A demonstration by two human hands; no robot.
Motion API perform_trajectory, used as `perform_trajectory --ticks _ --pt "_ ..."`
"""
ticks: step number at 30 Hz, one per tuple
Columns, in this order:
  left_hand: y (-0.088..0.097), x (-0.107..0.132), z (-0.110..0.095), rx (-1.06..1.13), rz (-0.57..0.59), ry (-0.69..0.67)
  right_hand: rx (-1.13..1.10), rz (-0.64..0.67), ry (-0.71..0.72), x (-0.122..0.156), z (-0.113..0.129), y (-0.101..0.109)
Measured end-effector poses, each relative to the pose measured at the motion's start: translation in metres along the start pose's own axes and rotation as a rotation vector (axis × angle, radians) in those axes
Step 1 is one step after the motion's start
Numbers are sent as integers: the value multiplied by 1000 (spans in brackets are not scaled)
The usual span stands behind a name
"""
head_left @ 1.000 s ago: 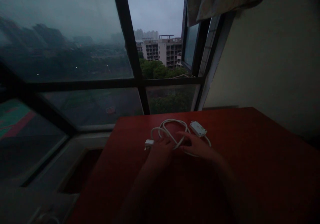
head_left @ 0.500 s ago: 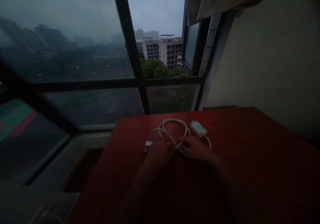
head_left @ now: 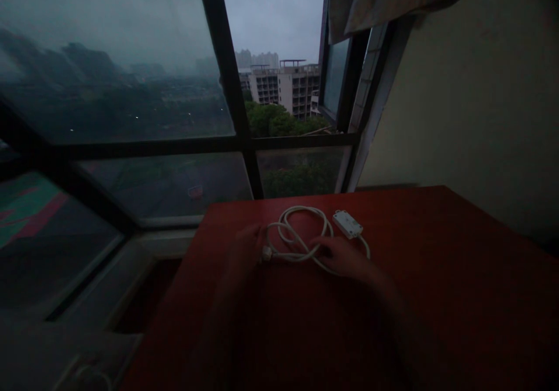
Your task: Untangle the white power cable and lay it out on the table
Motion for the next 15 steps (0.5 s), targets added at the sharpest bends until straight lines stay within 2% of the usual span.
perform_trajectory --ticks 7,15 --pt "-17 2 -1 240 101 -67 39 -37 21 -2 -1 1" --pt "-20 1 -2 215 83 -34 21 -53 -19 -7 -17 0"
Point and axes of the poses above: each hand's wrist, its own x-axis away from the middle knuckle, its own y-axis out of the back of the hand, z = x × y, the point moved 7 cm from there along -x, towards the middle knuckle, and after that the axes turned 3 degrees about z, right-handed, at the moved point
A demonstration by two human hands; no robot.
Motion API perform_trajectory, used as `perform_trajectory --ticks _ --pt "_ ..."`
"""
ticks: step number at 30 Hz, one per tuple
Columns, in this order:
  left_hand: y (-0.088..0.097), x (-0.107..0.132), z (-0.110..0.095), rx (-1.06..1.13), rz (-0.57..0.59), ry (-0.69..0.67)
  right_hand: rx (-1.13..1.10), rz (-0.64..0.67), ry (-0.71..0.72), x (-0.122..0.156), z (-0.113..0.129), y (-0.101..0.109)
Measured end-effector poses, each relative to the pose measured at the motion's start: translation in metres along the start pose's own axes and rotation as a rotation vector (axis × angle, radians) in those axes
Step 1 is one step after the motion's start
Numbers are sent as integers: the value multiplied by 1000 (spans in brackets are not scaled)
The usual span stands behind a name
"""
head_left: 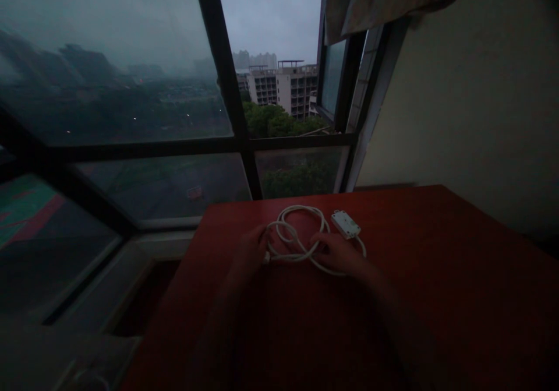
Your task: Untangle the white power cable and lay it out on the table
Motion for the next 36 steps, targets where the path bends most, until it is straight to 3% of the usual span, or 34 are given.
perform_trajectory --ticks 7,13,19,25,31,33,36 --pt "-6 0 0 72 -101 38 1 3 -76 -1 -11 -1" --pt "-7 -1 7 235 -173 87 58 15 15 -1 -3 -11" --pt "-5 -1 15 356 -207 135 202 -19 -13 -5 1 -12" --pt "-3 -2 16 416 -236 180 -77 37 26 -7 -3 -18" --pt "9 -5 14 402 -94 155 -210 14 57 -7 -5 -16" --pt "11 -2 14 359 26 165 -218 -14 53 -7 -6 -12" --pt "6 12 13 338 310 184 -195 -44 39 -6 -6 -7"
Point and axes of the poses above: each hand's wrist, its own x-axis away from the middle knuckle, its own y-axis out of the back of the hand, z = x × y, the point moved 7 cm from there along -x, towards the middle knuckle, and after that the axes turned 3 degrees about z, right-handed, at the moved point
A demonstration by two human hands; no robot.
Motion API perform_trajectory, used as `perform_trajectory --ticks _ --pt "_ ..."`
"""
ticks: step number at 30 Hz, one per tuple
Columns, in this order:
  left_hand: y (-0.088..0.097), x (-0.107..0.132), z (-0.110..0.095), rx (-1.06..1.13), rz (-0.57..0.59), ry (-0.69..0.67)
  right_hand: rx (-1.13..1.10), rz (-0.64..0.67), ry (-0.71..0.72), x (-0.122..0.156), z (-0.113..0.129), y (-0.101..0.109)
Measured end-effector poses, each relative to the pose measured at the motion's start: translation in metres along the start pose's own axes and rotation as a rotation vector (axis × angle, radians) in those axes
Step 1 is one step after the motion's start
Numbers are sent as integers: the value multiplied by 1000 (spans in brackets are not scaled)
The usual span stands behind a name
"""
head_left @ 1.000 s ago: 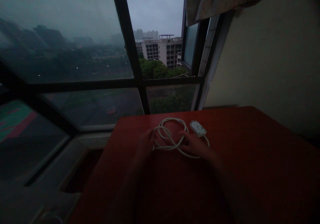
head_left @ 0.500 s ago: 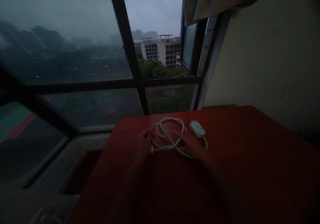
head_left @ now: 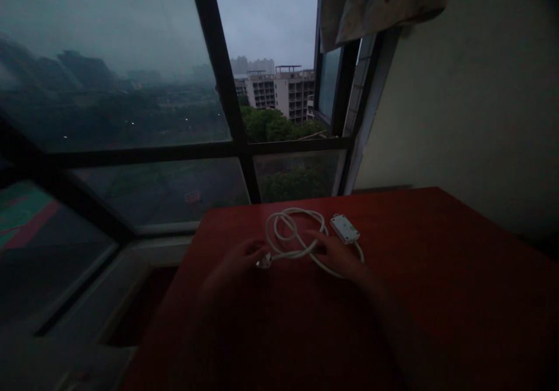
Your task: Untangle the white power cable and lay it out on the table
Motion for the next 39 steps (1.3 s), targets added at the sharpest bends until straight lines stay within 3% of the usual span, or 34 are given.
perform_trajectory --ticks 2,4,11,17,20,24,30,35,39 --pt "-5 8 2 -3 128 24 23 -13 -5 0 2 2" --pt "-2 11 1 -17 120 0 61 -14 -17 1 4 3" --pt "12 -2 -20 -121 -305 -184 150 24 -81 2 3 0" --pt "1 2 -39 -346 -509 -285 67 -5 -61 0 8 -3" --pt "-19 3 -48 -450 -454 -331 53 -36 -64 0 13 -3" --pt "-45 3 -51 -562 -345 -274 -28 -31 11 0 19 -6" --pt "-48 3 -46 -687 -291 -142 61 40 -6 2 21 -13" --pt "-61 5 -47 -837 -155 -209 256 26 -32 6 33 -12" --pt "-68 9 -56 -868 -204 -235 335 51 -9 7 37 -11"
Point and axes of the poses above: each hand's wrist, its own x-axis away from the middle knuckle, its own y-axis out of the back of the hand, z = x × y, the point moved 7 cm from there along -x, towards the middle knuckle, and after that the axes turned 3 degrees about z, right-handed, at the moved point
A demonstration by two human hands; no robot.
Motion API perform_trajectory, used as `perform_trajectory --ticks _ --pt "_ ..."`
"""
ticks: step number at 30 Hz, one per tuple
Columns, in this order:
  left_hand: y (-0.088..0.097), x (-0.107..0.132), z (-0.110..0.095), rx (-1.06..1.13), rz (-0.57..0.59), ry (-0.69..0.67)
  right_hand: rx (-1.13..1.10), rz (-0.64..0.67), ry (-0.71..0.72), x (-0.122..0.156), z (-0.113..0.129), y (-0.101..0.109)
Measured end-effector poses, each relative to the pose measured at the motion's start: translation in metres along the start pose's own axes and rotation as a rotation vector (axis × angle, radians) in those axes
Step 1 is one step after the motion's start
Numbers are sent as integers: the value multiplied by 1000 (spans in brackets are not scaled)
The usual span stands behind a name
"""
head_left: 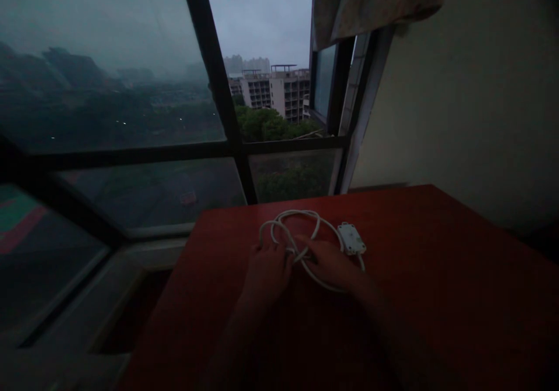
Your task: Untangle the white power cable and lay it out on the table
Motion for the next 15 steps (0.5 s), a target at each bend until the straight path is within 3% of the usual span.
perform_trajectory --ticks 4,9,15 --pt "10 1 -16 56 -112 -60 34 40 -11 0 -3 -1" --pt "5 3 -32 119 -12 -223 74 52 -72 0 -6 -1" --pt "5 4 -27 181 26 -245 86 76 -97 1 -9 -2"
Point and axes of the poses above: each hand's wrist, its own x-axis away from the middle knuckle, its own y-axis out of the back of the hand, z = x × y, the point moved 7 cm from there along -x, towards the middle knuckle, and after that the axes turned 3 degrees about z, right-handed, at the moved point
